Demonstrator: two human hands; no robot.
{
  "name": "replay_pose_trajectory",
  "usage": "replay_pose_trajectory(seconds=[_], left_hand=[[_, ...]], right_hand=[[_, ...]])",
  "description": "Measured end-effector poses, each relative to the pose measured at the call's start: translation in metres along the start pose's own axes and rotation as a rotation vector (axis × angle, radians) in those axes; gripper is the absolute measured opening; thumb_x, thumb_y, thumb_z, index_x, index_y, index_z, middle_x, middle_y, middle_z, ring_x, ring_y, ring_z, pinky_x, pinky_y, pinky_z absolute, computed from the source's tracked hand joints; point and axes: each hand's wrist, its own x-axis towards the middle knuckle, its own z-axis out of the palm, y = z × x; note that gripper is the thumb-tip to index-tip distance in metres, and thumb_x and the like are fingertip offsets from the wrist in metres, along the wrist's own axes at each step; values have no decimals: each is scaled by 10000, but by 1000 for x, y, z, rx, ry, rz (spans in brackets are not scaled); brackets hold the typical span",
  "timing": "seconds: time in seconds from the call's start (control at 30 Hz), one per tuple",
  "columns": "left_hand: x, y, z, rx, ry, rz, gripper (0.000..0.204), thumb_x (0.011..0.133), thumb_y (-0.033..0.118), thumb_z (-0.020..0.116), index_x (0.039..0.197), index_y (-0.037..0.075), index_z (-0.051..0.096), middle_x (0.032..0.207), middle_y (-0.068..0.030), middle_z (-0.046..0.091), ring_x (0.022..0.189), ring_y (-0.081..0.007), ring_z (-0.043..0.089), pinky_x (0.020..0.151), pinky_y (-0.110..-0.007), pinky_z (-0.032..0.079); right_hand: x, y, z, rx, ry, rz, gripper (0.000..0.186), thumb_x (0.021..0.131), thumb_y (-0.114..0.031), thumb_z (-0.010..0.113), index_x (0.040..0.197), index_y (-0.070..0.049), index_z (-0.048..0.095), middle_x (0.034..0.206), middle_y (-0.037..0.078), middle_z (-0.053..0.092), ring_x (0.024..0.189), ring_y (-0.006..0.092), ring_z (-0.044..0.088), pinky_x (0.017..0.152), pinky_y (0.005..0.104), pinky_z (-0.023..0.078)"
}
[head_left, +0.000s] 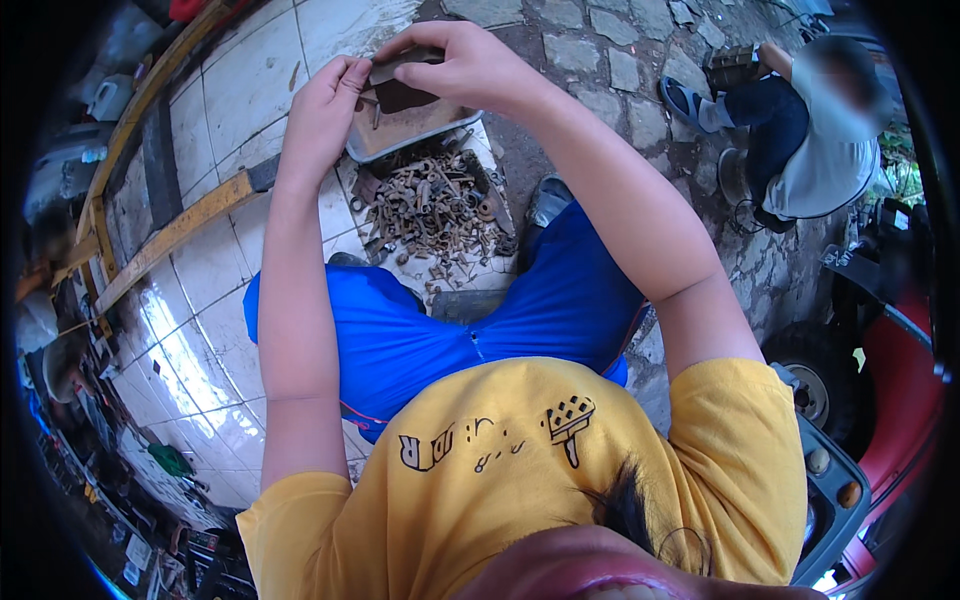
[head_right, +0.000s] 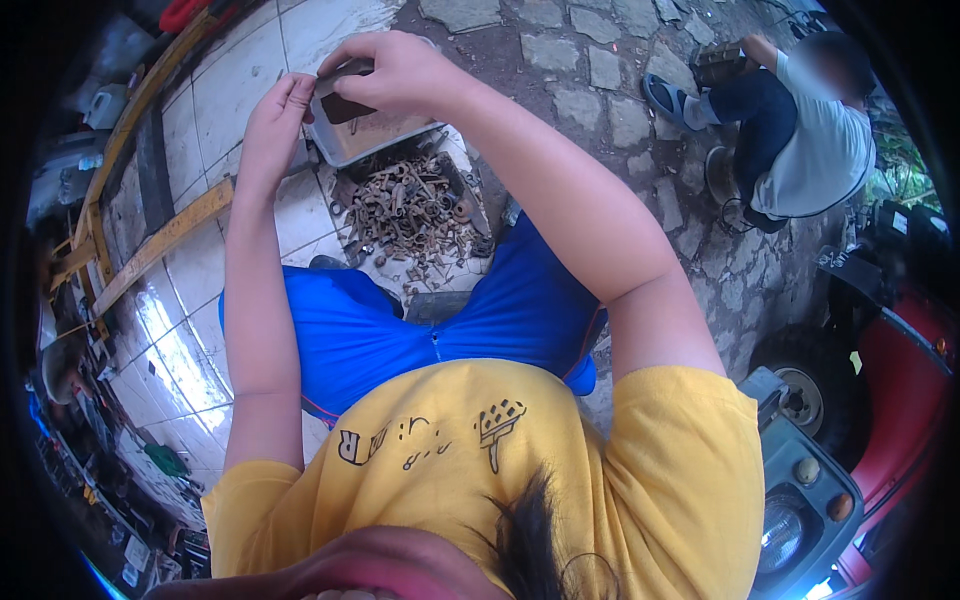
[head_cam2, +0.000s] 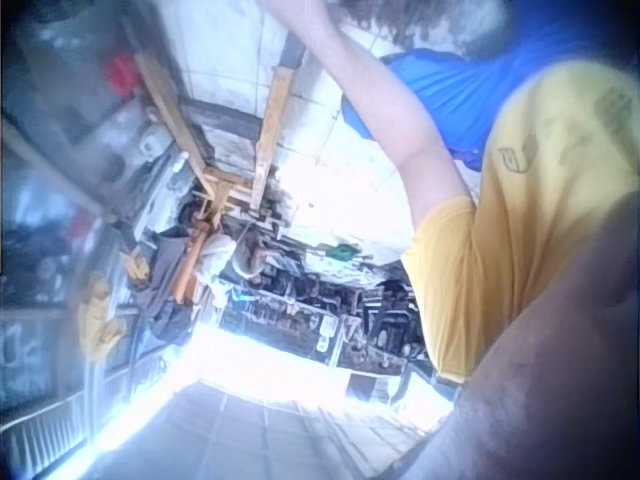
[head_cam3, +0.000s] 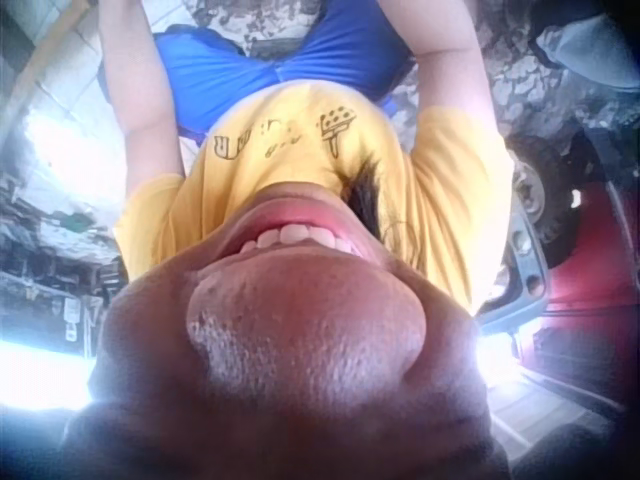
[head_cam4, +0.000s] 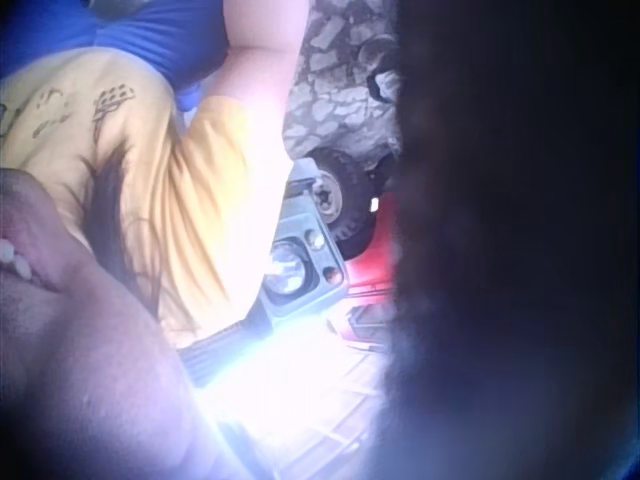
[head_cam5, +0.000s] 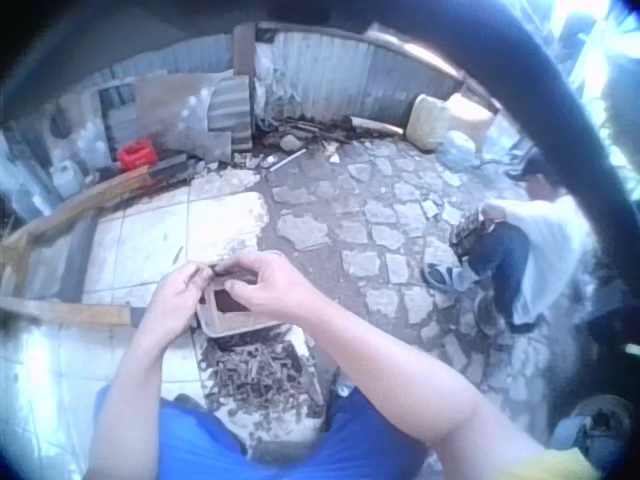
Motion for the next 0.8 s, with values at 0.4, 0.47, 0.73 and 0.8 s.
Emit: replay_pose_trajectory(seconds=[0.4,0.47,0.73,0.8], left_hand=[[-3,24,9,580,263,364,354,1060,418,608,1027,71,675,924,-122,674,802,-332,647,729,-432,505],[0,6,4,329,117,181,398,1081,456,575,1006,76,665,862,-75,632,732,-263,609,753,-406,509],[-19,23,-1,-120,-20,-46,454,1089,486,565,1012,46,647,803,-67,607,704,-221,575,838,-385,514],[-30,45,4,468,172,304,435,1080,454,580,1083,25,650,854,-173,661,774,-319,640,816,-422,512]], right_hand=[[4,-2,4,488,63,289,239,977,-170,772,1143,3,772,1023,88,781,937,146,729,817,318,591],[4,-11,2,58,100,53,181,957,-189,773,1069,-47,783,934,89,772,901,199,757,778,358,589],[-4,-14,-4,-134,161,-367,176,946,-188,761,1067,-64,788,940,111,770,865,276,751,773,376,586],[-5,-17,-5,61,164,-33,203,954,-200,767,1092,-55,792,973,115,783,863,234,758,778,357,581]])
